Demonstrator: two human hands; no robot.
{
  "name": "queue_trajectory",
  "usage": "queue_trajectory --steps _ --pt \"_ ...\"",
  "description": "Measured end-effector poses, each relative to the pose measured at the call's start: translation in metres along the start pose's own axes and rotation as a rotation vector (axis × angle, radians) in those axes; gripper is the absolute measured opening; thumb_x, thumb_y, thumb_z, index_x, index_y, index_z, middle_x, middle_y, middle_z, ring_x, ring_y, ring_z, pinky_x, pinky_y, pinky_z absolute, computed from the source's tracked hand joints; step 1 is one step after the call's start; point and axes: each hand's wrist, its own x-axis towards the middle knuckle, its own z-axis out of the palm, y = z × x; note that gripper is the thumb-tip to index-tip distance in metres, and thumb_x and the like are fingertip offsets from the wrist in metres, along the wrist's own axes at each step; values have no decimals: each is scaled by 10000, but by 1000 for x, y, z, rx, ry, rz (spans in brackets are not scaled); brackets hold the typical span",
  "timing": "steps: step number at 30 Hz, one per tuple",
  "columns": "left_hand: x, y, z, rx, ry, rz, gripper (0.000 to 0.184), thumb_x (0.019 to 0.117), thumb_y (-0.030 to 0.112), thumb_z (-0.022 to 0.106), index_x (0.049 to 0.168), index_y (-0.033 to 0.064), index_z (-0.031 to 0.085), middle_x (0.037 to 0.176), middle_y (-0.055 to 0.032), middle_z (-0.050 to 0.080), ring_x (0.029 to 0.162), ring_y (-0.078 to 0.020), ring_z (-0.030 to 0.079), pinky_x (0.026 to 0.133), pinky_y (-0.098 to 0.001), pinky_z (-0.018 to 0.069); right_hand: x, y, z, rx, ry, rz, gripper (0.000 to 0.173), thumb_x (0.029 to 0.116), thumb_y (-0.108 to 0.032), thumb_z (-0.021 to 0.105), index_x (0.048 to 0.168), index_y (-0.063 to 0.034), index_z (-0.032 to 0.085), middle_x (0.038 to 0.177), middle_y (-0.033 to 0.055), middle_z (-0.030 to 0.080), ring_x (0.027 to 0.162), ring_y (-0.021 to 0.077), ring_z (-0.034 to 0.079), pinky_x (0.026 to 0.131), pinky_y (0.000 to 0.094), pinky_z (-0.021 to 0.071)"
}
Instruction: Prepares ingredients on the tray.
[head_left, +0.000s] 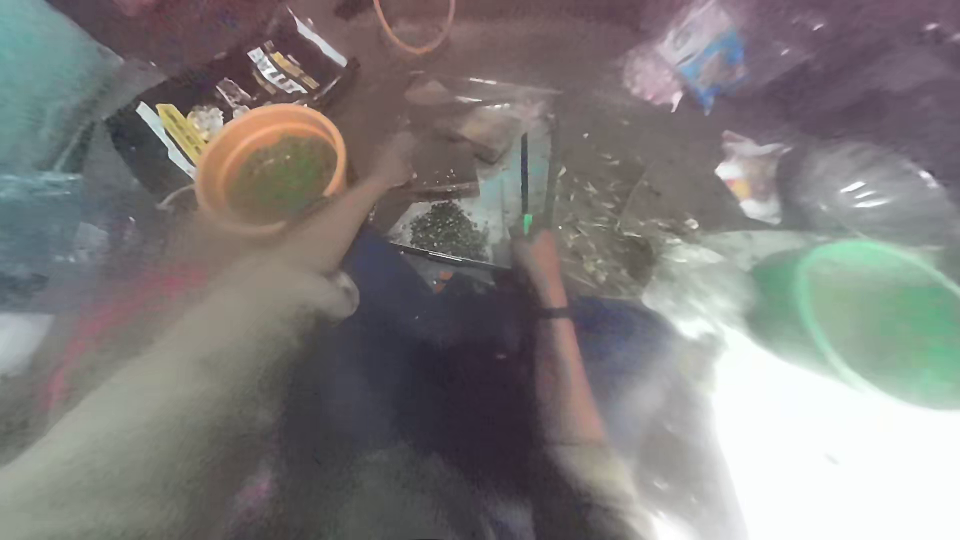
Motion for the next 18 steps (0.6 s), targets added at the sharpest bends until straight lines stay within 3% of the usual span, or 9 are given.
queue_trajectory --steps 3,7,11,16,18 --pt "1 9 5 -6 9 -7 355 970 310 683 1173 21 716 1238 -268 682 1197 -469 640 976 -706 493 -3 4 0 9 3 -2 532 1056 -505 516 1363 -71 542 1015 235 686 871 412 684 737 625 553" --pt "21 -7 18 -79 71 175 273 952 263 700 1159 95 759 1231 -195 710 1193 -390 661 1034 -641 504 -4 7 4 0 -3 -35 536 1055 -498 506 1357 -57 549 989 232 687 827 398 685 709 609 560" --pt "33 -3 25 -125 77 272 211 971 204 653 1067 73 787 1146 -190 739 1146 -375 681 1034 -618 508 -7 -9 6 -57 -11 -4 459 1061 -444 517 1288 -51 588 957 240 680 833 417 680 700 628 545" --pt "36 5 26 -71 33 171 264 921 268 667 1039 51 760 1138 -216 718 1128 -408 671 955 -665 522 -4 -4 13 -62 -24 -28 478 1061 -458 508 1326 -64 570 966 227 685 820 395 683 697 612 556" --pt "40 3 28 -51 62 183 268 901 291 683 1032 73 767 1207 -198 698 1185 -390 644 988 -652 513 2 -3 18 -75 -37 -27 483 1063 -463 495 1314 -59 575 965 229 685 816 396 684 698 613 555"
